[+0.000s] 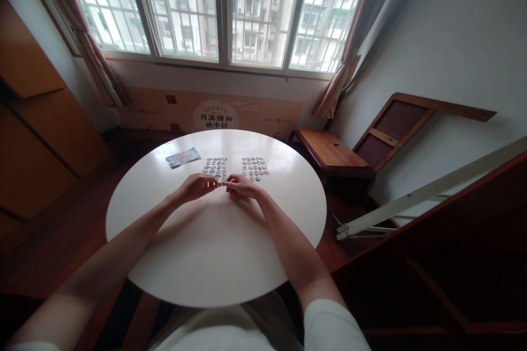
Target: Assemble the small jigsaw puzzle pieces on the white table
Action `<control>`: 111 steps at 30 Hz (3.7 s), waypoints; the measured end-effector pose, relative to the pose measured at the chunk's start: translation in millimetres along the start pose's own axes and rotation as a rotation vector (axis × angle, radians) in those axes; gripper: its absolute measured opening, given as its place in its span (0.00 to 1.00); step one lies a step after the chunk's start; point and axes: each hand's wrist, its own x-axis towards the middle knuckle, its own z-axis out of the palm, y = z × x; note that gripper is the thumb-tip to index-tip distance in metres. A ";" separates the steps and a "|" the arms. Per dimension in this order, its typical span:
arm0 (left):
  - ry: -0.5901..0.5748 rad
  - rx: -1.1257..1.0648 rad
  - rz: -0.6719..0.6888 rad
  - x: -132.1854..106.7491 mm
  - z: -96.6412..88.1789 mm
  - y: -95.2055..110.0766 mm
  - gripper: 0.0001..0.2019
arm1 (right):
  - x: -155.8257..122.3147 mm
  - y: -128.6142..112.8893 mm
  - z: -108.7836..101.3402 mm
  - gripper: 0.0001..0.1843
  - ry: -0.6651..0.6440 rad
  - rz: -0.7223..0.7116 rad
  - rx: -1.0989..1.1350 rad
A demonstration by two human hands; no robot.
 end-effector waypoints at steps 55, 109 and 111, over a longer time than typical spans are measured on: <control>0.008 0.034 -0.030 0.2 -1.1 0.7 0.11 | -1.0 -2.6 2.2 0.12 0.021 -0.004 -0.027; -0.055 -0.019 -0.049 -0.1 -1.1 2.1 0.08 | -1.9 -1.2 0.8 0.12 0.013 -0.021 -0.043; -0.056 -0.013 -0.053 0.0 -1.0 2.3 0.08 | -1.0 0.1 0.6 0.13 0.016 -0.016 -0.045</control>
